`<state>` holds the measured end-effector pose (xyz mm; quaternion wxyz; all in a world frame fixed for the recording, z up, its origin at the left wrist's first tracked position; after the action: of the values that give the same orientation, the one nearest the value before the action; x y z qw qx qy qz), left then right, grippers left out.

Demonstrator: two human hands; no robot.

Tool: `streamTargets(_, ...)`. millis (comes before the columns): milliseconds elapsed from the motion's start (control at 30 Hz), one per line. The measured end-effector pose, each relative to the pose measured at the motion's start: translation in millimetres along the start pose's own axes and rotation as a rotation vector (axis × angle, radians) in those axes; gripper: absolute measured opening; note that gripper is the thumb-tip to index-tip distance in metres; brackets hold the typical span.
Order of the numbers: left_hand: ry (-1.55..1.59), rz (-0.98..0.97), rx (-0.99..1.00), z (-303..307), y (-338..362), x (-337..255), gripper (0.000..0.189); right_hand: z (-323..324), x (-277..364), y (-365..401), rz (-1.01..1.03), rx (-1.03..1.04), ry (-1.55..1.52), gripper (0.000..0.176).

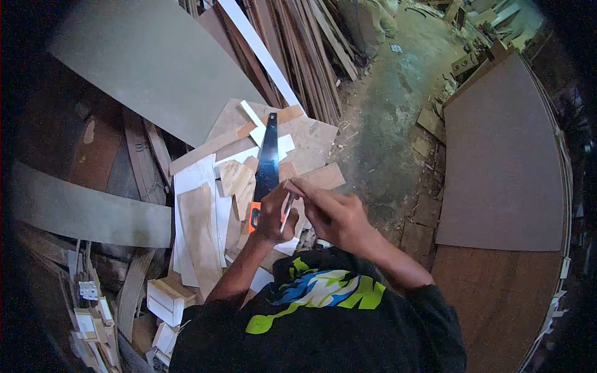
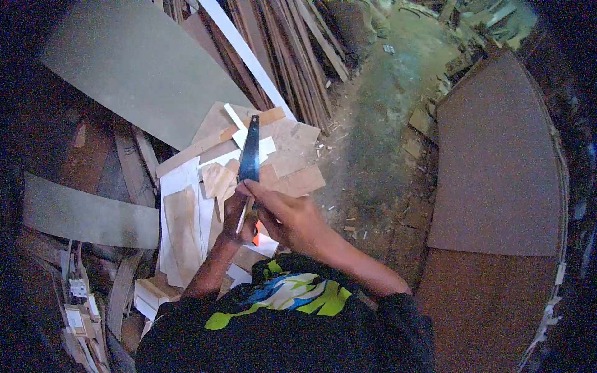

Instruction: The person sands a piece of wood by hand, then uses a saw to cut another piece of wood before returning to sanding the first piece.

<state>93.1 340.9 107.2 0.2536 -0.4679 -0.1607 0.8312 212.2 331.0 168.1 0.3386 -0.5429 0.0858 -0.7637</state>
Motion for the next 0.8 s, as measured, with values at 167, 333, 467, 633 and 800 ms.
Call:
streamTargets(167, 0.131, 0.115, 0.005, -5, 2, 6, 0.041, 12, 3, 0, 0.056, -0.060, 0.016, 0.052)
streamTargets(333, 0.187, 0.218, 0.029, -8, 4, 15, 0.032, 17, 2, -2, 0.007, -0.071, -0.009, 0.054)
streamTargets(467, 0.554, 0.293, 0.033, -28, 11, 35, 0.066, -12, 22, 17, 0.088, 0.067, -0.128, 0.042)
streamTargets(633, 1.187, 0.561, 0.119, -42, 22, 22, 0.053, 44, -7, 14, -0.298, -0.319, -0.411, 0.033)
streamTargets(800, 1.434, 0.601, 0.221, -53, 20, 1, 0.048, 36, -37, 20, -0.424, -0.252, -0.534, 0.024)
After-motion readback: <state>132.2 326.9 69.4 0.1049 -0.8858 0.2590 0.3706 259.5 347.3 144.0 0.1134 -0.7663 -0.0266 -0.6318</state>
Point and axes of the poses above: each hand's wrist, its own y-axis away from the middle knuckle, its own z-axis out of the back of the hand, x = y × z, the point moved 9 cm from there along -y, towards the middle knuckle, and after that the axes turned 5 degrees about -y, right-handed, at the moved point
